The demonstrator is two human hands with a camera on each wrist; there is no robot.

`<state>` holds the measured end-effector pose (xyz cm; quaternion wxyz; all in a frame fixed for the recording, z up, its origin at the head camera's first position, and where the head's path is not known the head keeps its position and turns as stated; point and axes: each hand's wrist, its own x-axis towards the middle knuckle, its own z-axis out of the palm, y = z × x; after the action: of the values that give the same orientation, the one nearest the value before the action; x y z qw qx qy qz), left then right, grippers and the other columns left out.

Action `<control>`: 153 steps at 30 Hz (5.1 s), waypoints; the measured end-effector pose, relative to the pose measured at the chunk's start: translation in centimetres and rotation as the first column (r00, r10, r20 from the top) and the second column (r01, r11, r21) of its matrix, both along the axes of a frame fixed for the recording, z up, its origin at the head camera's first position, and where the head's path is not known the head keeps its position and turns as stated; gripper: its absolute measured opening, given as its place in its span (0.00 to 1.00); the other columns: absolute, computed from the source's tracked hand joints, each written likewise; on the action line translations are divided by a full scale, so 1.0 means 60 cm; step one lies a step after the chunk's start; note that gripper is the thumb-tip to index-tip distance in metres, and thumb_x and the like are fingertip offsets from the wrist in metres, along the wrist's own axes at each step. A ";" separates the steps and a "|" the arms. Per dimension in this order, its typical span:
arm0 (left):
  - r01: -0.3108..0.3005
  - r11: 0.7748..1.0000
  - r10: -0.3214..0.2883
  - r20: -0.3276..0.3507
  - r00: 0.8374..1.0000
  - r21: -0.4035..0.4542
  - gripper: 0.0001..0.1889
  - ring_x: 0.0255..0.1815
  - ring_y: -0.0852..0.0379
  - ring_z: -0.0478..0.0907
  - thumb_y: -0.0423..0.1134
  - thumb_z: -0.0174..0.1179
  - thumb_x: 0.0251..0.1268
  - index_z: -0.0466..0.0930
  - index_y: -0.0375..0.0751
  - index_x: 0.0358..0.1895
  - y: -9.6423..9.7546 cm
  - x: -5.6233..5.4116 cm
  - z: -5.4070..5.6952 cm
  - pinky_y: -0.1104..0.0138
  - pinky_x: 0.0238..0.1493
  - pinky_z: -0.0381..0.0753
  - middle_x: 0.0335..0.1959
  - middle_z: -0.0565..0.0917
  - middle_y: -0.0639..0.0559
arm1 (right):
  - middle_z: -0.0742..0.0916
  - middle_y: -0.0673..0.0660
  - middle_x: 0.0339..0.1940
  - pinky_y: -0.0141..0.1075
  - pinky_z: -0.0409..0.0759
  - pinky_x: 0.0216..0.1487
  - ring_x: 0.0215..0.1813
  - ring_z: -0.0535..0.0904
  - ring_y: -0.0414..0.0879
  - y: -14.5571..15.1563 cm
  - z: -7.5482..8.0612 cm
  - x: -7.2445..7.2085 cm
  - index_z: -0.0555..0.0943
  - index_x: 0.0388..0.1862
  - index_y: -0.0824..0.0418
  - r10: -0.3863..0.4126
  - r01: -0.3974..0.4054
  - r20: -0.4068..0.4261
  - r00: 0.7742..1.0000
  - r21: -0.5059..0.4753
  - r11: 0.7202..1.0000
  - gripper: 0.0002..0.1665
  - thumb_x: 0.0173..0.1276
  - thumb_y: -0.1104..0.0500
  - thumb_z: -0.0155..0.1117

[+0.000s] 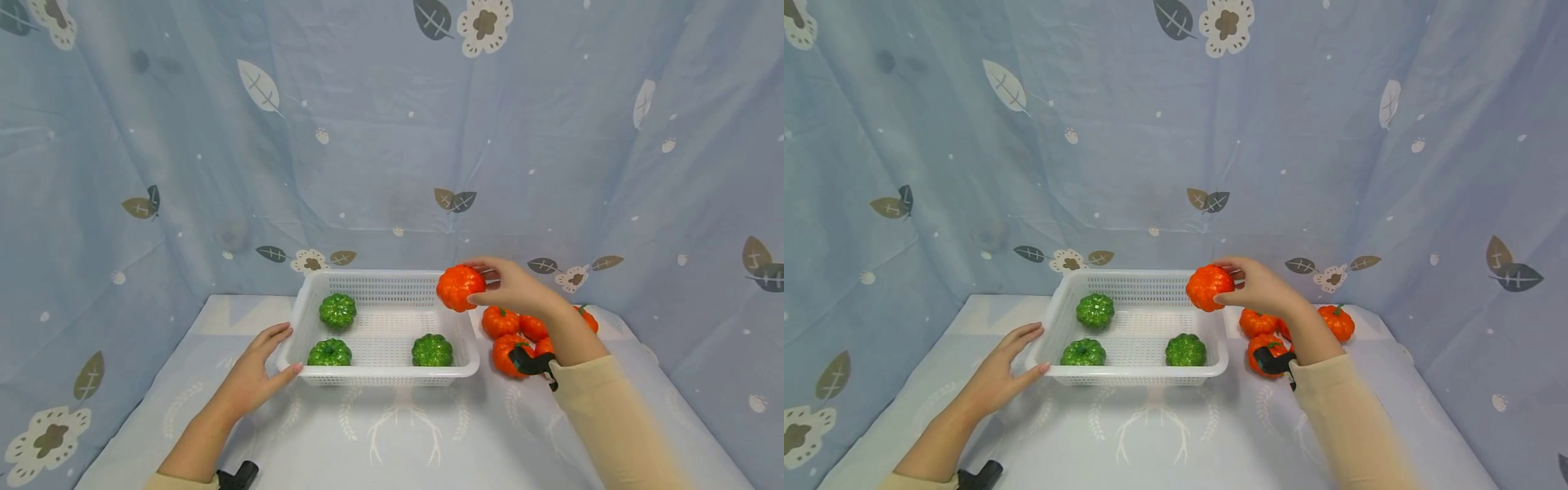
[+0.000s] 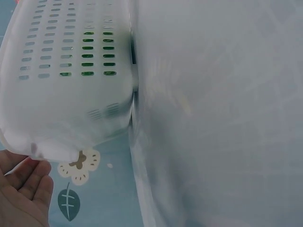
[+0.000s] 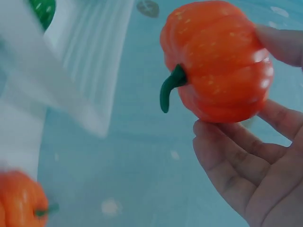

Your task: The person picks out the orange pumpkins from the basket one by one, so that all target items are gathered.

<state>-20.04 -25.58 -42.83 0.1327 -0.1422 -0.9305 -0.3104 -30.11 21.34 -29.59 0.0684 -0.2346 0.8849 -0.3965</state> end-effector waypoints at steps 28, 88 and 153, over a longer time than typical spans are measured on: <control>0.007 1.000 -0.007 -0.010 1.000 -0.011 0.37 0.71 0.34 0.64 0.49 0.67 0.66 0.67 0.32 0.72 0.000 0.002 0.003 0.36 0.62 0.69 0.74 0.65 0.41 | 0.74 0.77 0.60 0.49 0.86 0.46 0.57 0.74 0.74 0.289 -0.027 0.148 0.63 0.69 0.77 -0.277 0.294 -0.107 0.955 0.215 0.931 0.44 0.66 0.54 0.72; 0.001 1.000 -0.001 0.007 1.000 0.013 0.38 0.72 0.35 0.63 0.51 0.67 0.65 0.66 0.34 0.73 -0.004 0.002 -0.001 0.37 0.64 0.66 0.74 0.64 0.44 | 0.77 0.80 0.54 0.61 0.82 0.47 0.52 0.75 0.71 0.367 -0.198 0.090 0.65 0.66 0.80 -0.393 0.357 0.030 0.919 0.360 0.862 0.52 0.58 0.47 0.77; -0.014 1.000 0.013 0.019 1.000 0.011 0.38 0.72 0.35 0.63 0.51 0.67 0.66 0.67 0.34 0.72 0.000 0.006 0.002 0.38 0.66 0.66 0.75 0.64 0.45 | 0.67 0.82 0.66 0.65 0.75 0.55 0.60 0.67 0.76 0.374 -0.236 0.092 0.60 0.70 0.78 -0.538 0.495 0.115 0.835 0.270 0.826 0.56 0.65 0.35 0.67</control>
<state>-19.67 -25.56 -42.74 0.1267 -0.1322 -0.9309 -0.3160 -24.56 43.79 -43.78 0.0671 0.0620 0.9445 -0.3157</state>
